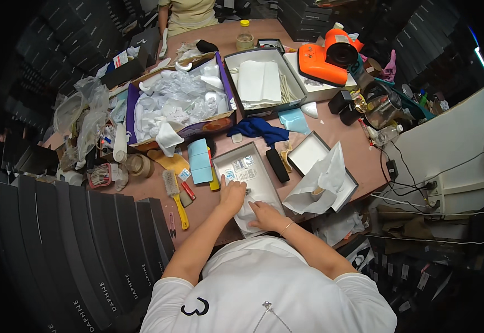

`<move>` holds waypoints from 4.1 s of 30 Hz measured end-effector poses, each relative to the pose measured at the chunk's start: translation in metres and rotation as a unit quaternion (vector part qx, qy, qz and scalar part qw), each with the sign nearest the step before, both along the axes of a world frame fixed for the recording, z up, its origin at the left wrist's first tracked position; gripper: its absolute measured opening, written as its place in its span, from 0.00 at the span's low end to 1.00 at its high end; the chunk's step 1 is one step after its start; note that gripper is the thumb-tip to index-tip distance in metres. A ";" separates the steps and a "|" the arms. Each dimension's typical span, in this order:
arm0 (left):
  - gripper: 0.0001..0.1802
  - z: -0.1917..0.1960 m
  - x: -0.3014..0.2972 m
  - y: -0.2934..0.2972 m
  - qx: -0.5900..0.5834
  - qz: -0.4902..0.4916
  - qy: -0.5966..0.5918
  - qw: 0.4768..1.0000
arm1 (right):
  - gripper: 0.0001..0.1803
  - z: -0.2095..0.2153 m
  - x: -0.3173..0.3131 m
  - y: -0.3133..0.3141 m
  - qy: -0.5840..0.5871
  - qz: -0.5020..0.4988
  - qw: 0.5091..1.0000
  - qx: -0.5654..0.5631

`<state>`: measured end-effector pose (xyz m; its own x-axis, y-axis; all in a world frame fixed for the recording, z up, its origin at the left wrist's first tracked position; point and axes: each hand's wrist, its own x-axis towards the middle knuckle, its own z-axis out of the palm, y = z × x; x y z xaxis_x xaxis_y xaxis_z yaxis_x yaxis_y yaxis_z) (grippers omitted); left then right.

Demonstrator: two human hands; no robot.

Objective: Inspecting, labeling, and packing manufactured shoes into boxes.

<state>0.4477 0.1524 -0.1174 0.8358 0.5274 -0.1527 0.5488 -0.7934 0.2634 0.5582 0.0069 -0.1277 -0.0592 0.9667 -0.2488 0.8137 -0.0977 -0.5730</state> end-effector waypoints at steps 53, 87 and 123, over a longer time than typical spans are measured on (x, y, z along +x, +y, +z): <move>0.24 0.060 -0.161 -0.026 0.087 0.051 -0.088 0.991 | 0.21 0.049 0.000 -0.036 0.259 -0.297 0.909 0.136; 0.15 -0.088 0.023 0.116 0.000 -0.121 0.148 0.981 | 0.22 0.085 -0.060 -0.181 0.320 -0.445 0.833 0.071; 0.10 0.054 -0.125 -0.072 -0.832 0.318 -0.418 0.178 | 0.09 0.023 -0.041 -0.092 -0.259 -0.150 0.949 0.098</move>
